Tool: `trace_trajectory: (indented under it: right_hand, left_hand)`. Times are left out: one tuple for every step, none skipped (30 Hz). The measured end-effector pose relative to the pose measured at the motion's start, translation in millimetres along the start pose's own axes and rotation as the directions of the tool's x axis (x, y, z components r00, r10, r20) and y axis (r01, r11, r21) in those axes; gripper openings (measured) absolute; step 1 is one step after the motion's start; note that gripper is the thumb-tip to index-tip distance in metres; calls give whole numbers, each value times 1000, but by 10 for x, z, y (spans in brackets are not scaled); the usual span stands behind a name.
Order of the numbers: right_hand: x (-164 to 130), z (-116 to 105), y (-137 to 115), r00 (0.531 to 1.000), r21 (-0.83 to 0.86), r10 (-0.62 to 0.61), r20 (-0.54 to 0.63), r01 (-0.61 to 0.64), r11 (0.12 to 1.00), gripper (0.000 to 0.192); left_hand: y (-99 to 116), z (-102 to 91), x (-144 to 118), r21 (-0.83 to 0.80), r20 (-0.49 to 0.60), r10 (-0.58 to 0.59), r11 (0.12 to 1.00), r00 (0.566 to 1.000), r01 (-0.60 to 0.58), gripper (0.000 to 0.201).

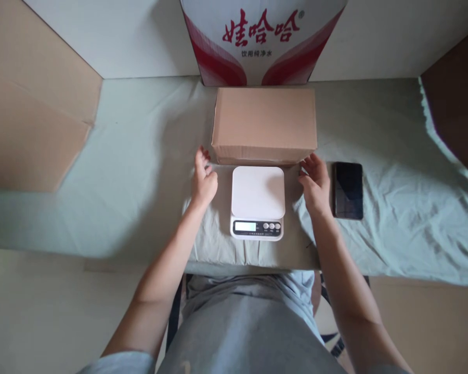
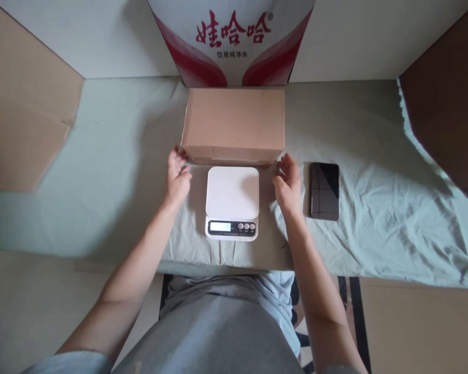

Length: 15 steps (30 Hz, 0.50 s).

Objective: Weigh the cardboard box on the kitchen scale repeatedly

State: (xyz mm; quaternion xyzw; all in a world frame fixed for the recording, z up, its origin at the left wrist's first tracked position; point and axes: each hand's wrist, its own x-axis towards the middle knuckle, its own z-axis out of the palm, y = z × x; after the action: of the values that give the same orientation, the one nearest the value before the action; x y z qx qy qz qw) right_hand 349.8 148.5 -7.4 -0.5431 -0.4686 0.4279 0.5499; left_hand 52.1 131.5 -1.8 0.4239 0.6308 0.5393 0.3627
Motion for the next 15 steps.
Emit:
trace_trajectory:
  right_hand:
    - [-5, 3, 22, 1000, -6, 6, 0, -6, 1000, 60]
    - [-8, 7, 35, 1000, -13, 9, 3, -9, 1000, 59]
    - [-11, 12, 40, 1000, -19, 12, 5, -12, 1000, 59]
    - [-12, 17, 39, 1000, -22, 17, 5, -17, 1000, 59]
    - [-13, 22, 34, 1000, -21, 25, 5, -25, 999, 60]
    - [-14, 25, 26, 999, -20, 35, 2, -35, 999, 60]
    - [-16, 27, 16, 999, -23, 44, -1, -44, 999, 60]
    - [-18, 26, 6, 999, -30, 49, -4, -49, 998, 60]
    - [-21, 24, -7, 999, -40, 50, -3, -50, 998, 60]
    - [-25, 21, -22, 999, -47, 46, 2, -45, 998, 60]
    - [-29, 18, -44, 999, -48, 37, 14, -36, 998, 60]
    - [-32, 19, -73, 999, -39, 24, 32, -23, 999, 61]
    - [-34, 25, -109, 999, -22, 5, 52, -4, 1000, 63]
    - [-34, 38, -154, 997, -1, -18, 70, 18, 1000, 65]
    - [-31, 60, -206, 995, 20, -41, 87, 39, 999, 67]
  left_hand:
    - [-22, -4, 8, -8, -5, -18, 1000, 1000, 18, 76]
    - [-39, -6, 14, -14, -7, -29, 999, 1000, 29, 76]
    - [-50, -8, 18, -18, -9, -34, 999, 999, 34, 75]
    - [-57, -9, 21, -19, -8, -33, 999, 999, 33, 75]
    - [-61, -11, 22, -16, -6, -28, 999, 1000, 28, 75]
    - [-62, -14, 21, -12, -2, -21, 1000, 1000, 21, 75]
    - [-60, -18, 18, -8, 1, -16, 1000, 1000, 16, 75]
    - [-54, -24, 12, -3, 4, -14, 1000, 1000, 14, 75]
    - [-42, -31, 5, 2, 8, -14, 1000, 1000, 14, 75]
    - [-24, -38, -3, 10, 14, -15, 1000, 1000, 15, 75]
    - [0, -44, -11, 24, 20, -12, 1000, 1000, 11, 76]
    - [31, -48, -16, 43, 29, -2, 999, 1000, 1, 76]
    - [67, -49, -18, 67, 43, 17, 998, 999, -20, 77]
    - [107, -43, -16, 93, 61, 44, 994, 997, -50, 77]
    - [149, -32, -8, 119, 82, 72, 990, 994, -82, 76]
